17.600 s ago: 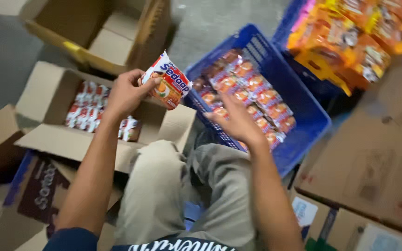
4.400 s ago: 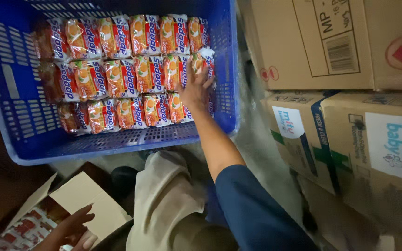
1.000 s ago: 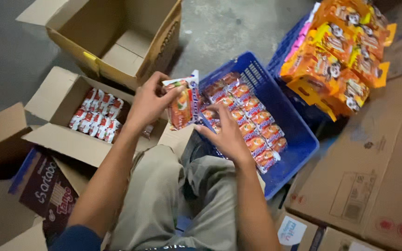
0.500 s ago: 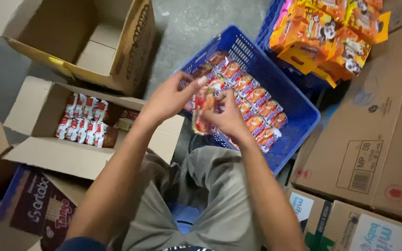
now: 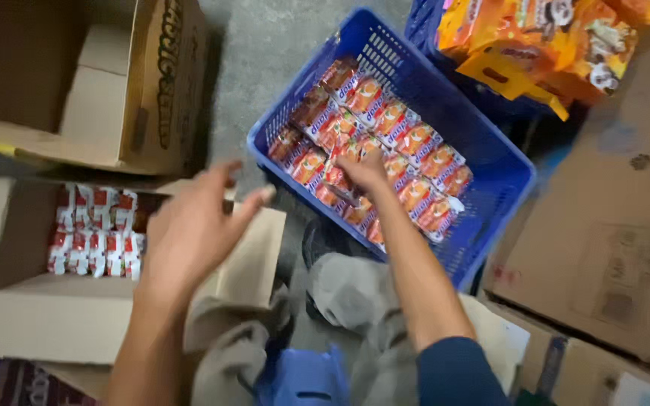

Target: The person organizes packets of instant noodles and biscuit snacks by taking them from one container and placing them into another, or rearranging them within crates and boxes.

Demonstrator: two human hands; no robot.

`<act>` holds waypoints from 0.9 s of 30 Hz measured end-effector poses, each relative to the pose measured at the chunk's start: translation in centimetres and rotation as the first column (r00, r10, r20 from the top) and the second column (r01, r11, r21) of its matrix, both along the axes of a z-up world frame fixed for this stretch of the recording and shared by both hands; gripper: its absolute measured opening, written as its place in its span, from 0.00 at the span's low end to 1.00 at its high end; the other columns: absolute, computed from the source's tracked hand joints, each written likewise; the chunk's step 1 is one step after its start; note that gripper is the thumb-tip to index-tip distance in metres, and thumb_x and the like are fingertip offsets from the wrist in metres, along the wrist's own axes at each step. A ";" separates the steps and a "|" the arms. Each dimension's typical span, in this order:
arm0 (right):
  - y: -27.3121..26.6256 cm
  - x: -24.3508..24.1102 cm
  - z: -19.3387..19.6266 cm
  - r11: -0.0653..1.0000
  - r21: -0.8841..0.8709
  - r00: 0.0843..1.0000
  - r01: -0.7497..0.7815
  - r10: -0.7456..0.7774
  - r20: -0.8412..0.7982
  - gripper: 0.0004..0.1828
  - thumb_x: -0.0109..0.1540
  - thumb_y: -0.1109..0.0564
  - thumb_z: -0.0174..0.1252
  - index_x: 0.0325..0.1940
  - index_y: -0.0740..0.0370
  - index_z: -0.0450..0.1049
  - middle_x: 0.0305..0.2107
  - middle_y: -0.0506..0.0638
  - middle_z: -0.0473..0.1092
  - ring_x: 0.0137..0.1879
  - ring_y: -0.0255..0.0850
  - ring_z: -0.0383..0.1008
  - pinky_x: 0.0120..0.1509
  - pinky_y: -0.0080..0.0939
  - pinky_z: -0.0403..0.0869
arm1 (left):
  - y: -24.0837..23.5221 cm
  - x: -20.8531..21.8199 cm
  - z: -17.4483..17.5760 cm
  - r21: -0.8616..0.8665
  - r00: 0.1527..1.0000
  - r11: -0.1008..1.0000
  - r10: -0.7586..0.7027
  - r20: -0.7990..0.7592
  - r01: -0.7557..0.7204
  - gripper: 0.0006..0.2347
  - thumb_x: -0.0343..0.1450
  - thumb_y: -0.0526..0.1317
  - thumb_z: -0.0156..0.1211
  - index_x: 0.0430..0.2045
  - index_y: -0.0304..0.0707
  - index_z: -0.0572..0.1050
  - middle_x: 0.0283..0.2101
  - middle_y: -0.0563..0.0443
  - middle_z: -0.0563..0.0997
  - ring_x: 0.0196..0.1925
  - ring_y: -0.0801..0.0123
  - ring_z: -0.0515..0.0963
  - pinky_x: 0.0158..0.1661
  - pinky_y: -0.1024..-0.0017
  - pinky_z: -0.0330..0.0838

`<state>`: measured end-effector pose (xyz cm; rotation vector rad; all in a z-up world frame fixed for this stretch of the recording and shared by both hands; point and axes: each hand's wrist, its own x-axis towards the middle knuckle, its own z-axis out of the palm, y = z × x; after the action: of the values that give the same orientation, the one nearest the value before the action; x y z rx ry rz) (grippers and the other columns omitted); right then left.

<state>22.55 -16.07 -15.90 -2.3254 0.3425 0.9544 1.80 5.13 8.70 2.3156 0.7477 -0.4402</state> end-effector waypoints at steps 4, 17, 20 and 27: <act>5.3 0.4 -5.3 0.969 -0.002 0.969 0.247 -0.247 -0.032 0.63 0.59 0.44 0.77 0.87 0.47 0.41 0.76 0.68 0.50 0.73 0.67 0.69 0.75 0.56 0.78 | -1.1 0.3 -1.7 0.067 0.982 0.989 -0.124 -0.140 0.135 0.34 0.74 0.72 0.46 0.73 0.61 0.67 0.63 0.45 0.80 0.63 0.40 0.79 0.50 0.35 0.76; 14.1 -0.6 -21.8 0.987 -0.037 0.987 0.154 -0.156 -0.036 0.43 0.62 0.44 0.75 0.70 0.51 0.54 0.72 0.71 0.51 0.70 0.77 0.66 0.71 0.69 0.72 | -1.7 -2.8 -5.0 0.179 0.943 0.929 -0.302 -0.140 0.324 0.39 0.69 0.76 0.55 0.76 0.70 0.64 0.60 0.61 0.81 0.54 0.49 0.82 0.44 0.46 0.79; 12.8 0.0 -21.5 0.978 0.073 0.979 0.195 -0.190 -0.074 0.21 0.67 0.54 0.70 0.53 0.45 0.63 0.60 0.58 0.59 0.56 0.56 0.76 0.48 0.51 0.85 | -1.8 -3.2 -5.2 0.231 0.946 0.917 -0.313 -0.083 0.324 0.39 0.68 0.77 0.56 0.75 0.67 0.67 0.61 0.66 0.81 0.51 0.55 0.84 0.41 0.52 0.80; 11.3 0.4 -19.9 0.950 0.050 0.951 -0.307 0.309 -0.036 0.32 0.69 0.52 0.66 0.70 0.37 0.56 0.68 0.65 0.45 0.64 0.61 0.72 0.57 0.55 0.79 | -2.3 -4.1 -6.2 0.220 0.941 0.916 -0.323 -0.098 0.337 0.43 0.64 0.80 0.58 0.78 0.76 0.63 0.65 0.71 0.79 0.53 0.55 0.83 0.48 0.54 0.78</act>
<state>22.98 -4.80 -35.77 -2.3621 -0.0286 1.1485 -2.32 2.84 2.50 2.6756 0.4517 -0.6004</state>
